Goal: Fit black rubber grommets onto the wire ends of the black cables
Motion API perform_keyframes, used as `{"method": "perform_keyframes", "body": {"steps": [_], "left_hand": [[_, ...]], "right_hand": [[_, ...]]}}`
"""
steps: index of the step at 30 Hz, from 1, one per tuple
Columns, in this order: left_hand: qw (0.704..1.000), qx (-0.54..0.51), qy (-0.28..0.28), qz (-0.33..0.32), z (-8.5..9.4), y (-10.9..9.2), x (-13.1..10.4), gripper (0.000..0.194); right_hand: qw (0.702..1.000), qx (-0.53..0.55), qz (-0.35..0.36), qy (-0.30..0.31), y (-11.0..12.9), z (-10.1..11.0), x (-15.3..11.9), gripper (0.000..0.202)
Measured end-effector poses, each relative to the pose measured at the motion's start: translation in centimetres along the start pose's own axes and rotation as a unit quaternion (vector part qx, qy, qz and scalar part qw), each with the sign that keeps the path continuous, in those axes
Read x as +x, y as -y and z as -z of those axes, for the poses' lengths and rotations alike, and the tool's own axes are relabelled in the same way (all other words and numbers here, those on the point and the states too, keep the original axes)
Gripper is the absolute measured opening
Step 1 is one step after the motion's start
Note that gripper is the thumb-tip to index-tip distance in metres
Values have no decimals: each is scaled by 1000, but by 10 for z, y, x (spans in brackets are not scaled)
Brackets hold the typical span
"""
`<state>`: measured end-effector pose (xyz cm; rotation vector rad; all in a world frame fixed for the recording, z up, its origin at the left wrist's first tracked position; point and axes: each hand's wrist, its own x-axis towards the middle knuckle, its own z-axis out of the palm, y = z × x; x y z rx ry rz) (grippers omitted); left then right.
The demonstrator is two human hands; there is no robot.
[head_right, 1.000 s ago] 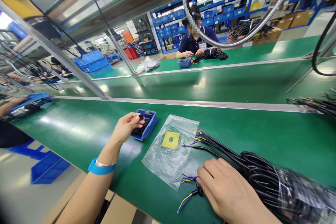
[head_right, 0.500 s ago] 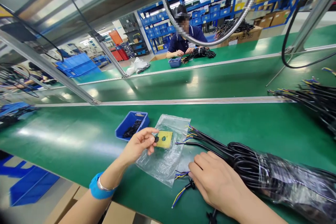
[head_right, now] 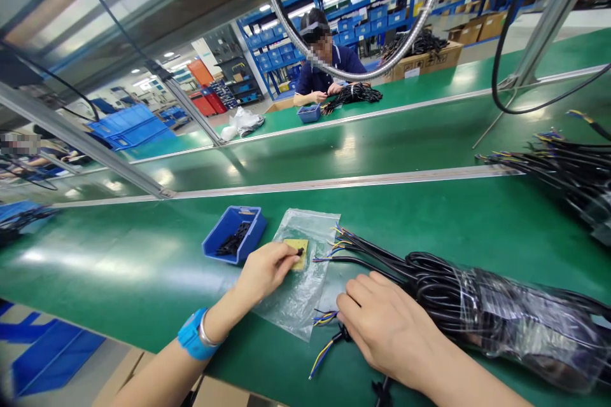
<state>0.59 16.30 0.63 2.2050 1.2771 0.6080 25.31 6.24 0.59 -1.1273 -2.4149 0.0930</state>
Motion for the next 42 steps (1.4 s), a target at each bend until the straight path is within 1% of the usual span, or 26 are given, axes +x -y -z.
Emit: {"method": "perform_keyframes", "body": {"steps": [3, 6, 9, 12, 13, 14, 15, 16, 17, 18, 19, 21, 22, 24, 25, 27, 29, 32, 37, 42], "left_hand": [[993, 100, 11, -62, 0, -2, -1, 17], [981, 161, 32, -104, 1, -5, -1, 24], [972, 188, 46, -129, 1, -6, 1, 22], [971, 193, 36, -138, 3, -9, 3, 19], [973, 185, 23, -135, 3, -12, 4, 17], [981, 152, 8, -122, 3, -16, 4, 14], [991, 87, -4, -99, 3, -21, 5, 12], [998, -10, -6, -65, 2, -28, 6, 10], [991, -129, 5, -23, 0, -36, 6, 10], [967, -252, 25, 21, -2, -44, 7, 13], [930, -360, 49, 60, -5, -53, 7, 16], [853, -502, 90, 110, -12, -67, 6, 22], [819, -551, 102, 126, -16, -72, 5, 24], [760, -623, 115, 144, -23, -79, 1, 26], [736, -649, 121, 149, -26, -80, -2, 25], [702, -684, 129, 152, -30, -78, -7, 21], [683, -702, 135, 151, -31, -74, -12, 21], [673, -713, 136, 144, -31, -69, -15, 25], [673, -716, 122, 142, -31, -67, -14, 25], [692, -704, 114, 115, -31, -67, -15, 27]], "right_hand": [[1000, 0, -5, 6, 0, 0, 0, 21], [1000, -3, -10, 12, 0, -1, -1, 22], [1000, 3, -13, 12, -1, -1, -1, 21], [1000, 14, 10, -1, -1, 2, 2, 21], [999, 14, 25, -13, -1, 4, 4, 22], [999, 13, 41, -28, -1, 7, 6, 22], [997, 15, 52, -48, 0, 9, 8, 22], [996, 22, 55, -72, 1, 12, 10, 21], [993, 36, 50, -102, 2, 14, 11, 20], [989, 55, 38, -135, 3, 16, 12, 20], [983, 76, 24, -168, 4, 18, 13, 21], [969, 112, -1, -221, 5, 20, 14, 25], [964, 124, -11, -236, 5, 20, 14, 26], [960, 139, -26, -242, 4, 20, 13, 29], [959, 147, -31, -241, 4, 20, 13, 29], [957, 163, -40, -237, 3, 20, 14, 28], [954, 181, -45, -233, 3, 20, 15, 26], [953, 197, -57, -222, 4, 20, 16, 22], [960, 181, -74, -203, 7, 20, 17, 19], [962, 172, -76, -197, 8, 23, 18, 19]]}}
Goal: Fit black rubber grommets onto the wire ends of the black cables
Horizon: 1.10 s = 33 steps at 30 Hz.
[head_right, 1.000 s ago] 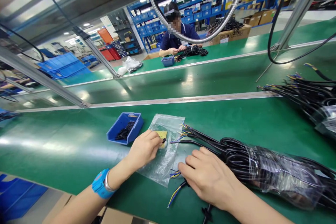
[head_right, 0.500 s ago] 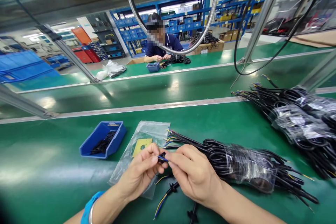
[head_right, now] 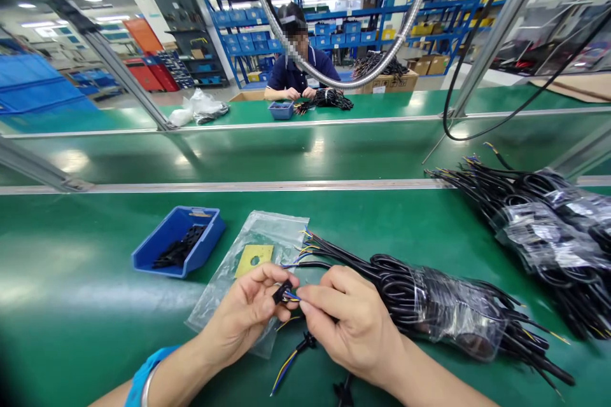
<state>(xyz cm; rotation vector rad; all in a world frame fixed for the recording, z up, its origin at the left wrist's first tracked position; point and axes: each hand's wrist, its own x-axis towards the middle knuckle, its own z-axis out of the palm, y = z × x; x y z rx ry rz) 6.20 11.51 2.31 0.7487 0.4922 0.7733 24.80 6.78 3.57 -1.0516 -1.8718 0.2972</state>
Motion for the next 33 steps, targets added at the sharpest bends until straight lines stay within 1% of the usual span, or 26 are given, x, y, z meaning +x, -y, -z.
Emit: {"method": "perform_keyframes", "body": {"steps": [4, 8, 16, 21, 24, 26, 28, 33], "left_hand": [[1000, 28, 4, -9, 4, 1, 0, 29], [997, 69, -5, -16, 8, 1, 1, 29], [994, 104, -16, -19, 6, 2, 0, 26], [994, 102, -23, -39, 2, 9, 1, 28], [995, 83, -49, -30, 2, 11, 1, 32], [995, 68, -73, -21, 4, 12, 1, 37], [994, 58, -94, -10, 6, 15, 4, 40], [985, 107, -134, -25, 4, 30, 14, 36]], "right_hand": [[1000, -13, 1, 0, 1, 2, 2, 19], [1000, -23, 1, 4, 1, 3, 1, 17], [998, -51, 17, -14, 1, 3, -3, 14], [996, -73, 39, 28, -1, 0, -5, 13], [995, -88, 33, 31, -5, 1, -9, 10], [991, -130, 12, 40, -7, 2, -11, 15], [984, -170, -2, 53, -10, 3, -14, 14], [981, -188, 20, 44, -13, 1, -20, 19]]}}
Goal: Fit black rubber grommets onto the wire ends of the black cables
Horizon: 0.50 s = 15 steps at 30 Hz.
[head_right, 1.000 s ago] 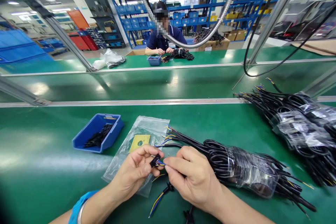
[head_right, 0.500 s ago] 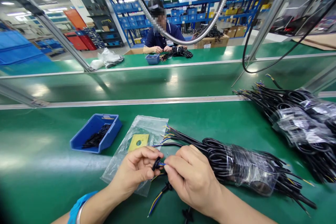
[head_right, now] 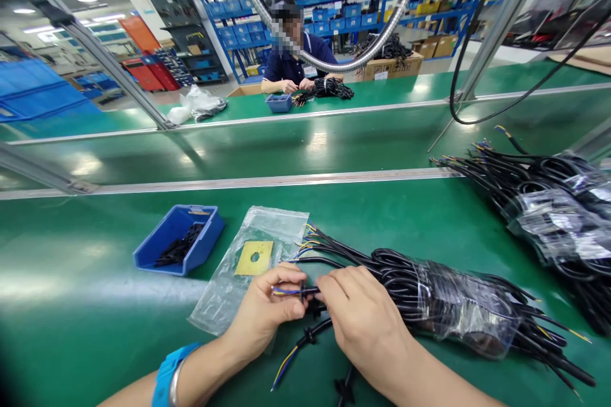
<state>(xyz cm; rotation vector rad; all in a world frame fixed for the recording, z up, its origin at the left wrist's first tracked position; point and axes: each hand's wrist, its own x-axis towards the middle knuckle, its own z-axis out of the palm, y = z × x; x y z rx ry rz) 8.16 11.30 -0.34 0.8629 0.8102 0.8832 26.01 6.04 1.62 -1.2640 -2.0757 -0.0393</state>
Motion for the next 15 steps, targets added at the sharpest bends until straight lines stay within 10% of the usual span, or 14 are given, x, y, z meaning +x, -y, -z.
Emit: {"method": "perform_keyframes", "body": {"steps": [8, 15], "left_hand": [[999, -41, 6, 5, -8, 10, -2, 31], [970, 145, 13, -194, -12, 7, -5, 29]], "right_hand": [[998, -38, 3, -40, 1, -6, -5, 22], [999, 19, -10, 25, 3, -3, -1, 23]]}}
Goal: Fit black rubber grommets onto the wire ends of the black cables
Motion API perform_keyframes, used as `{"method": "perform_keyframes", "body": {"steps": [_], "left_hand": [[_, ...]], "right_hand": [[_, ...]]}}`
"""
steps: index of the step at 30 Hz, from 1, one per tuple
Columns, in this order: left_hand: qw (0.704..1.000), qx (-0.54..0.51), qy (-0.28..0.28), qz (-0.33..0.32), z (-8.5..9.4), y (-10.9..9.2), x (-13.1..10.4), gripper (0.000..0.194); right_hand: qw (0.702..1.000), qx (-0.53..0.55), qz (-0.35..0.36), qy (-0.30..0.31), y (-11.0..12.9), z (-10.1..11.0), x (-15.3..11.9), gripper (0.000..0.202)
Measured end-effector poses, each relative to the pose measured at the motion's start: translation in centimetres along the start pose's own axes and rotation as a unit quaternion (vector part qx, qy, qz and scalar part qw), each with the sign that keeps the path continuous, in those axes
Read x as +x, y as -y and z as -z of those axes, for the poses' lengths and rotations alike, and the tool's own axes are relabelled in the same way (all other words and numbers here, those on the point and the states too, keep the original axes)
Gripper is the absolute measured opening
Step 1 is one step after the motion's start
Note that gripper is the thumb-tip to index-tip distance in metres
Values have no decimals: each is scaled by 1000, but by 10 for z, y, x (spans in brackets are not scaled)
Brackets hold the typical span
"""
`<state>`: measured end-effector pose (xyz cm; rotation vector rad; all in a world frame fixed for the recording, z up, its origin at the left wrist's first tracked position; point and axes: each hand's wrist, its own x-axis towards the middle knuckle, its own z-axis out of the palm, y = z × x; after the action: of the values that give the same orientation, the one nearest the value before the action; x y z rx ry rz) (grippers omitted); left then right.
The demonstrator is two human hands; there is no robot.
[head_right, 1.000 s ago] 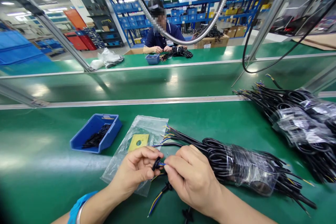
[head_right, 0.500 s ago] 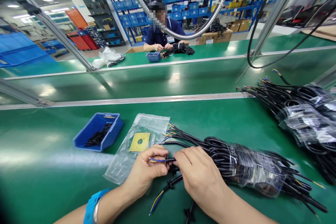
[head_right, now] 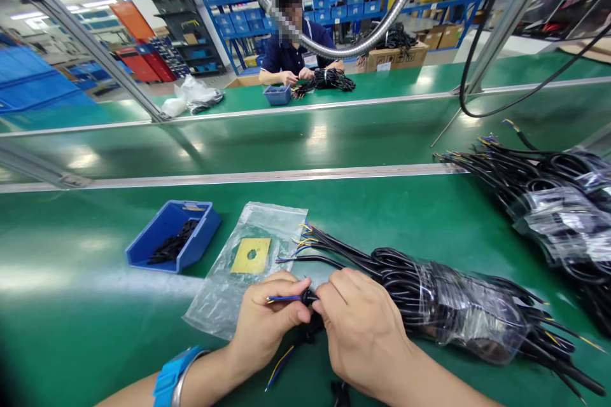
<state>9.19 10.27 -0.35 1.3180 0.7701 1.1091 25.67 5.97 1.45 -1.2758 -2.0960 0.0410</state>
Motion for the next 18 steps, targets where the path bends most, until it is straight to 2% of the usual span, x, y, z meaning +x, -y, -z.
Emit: {"method": "perform_keyframes", "body": {"steps": [3, 9, 11, 13, 16, 18], "left_hand": [[998, 34, 21, -38, 0, -1, -1, 31], [998, 26, 49, -20, -5, -4, -1, 29], [999, 19, 37, 19, -7, -5, 2, 21], [995, -18, 25, 91, -6, -5, 6, 15], [972, -101, -6, 210, -3, -3, 12, 23], [955, -134, -28, 262, -1, -1, 14, 31]], "right_hand": [[998, 25, -9, 49, -1, 2, -3, 25], [994, 53, -33, 93, 3, 4, -3, 22], [993, 34, -52, 104, 3, 2, -2, 24], [995, -10, -47, 89, 3, -2, -1, 27], [994, -104, -15, 27, 0, -6, 1, 26], [991, -136, -8, 0, -2, -7, 0, 20]]}}
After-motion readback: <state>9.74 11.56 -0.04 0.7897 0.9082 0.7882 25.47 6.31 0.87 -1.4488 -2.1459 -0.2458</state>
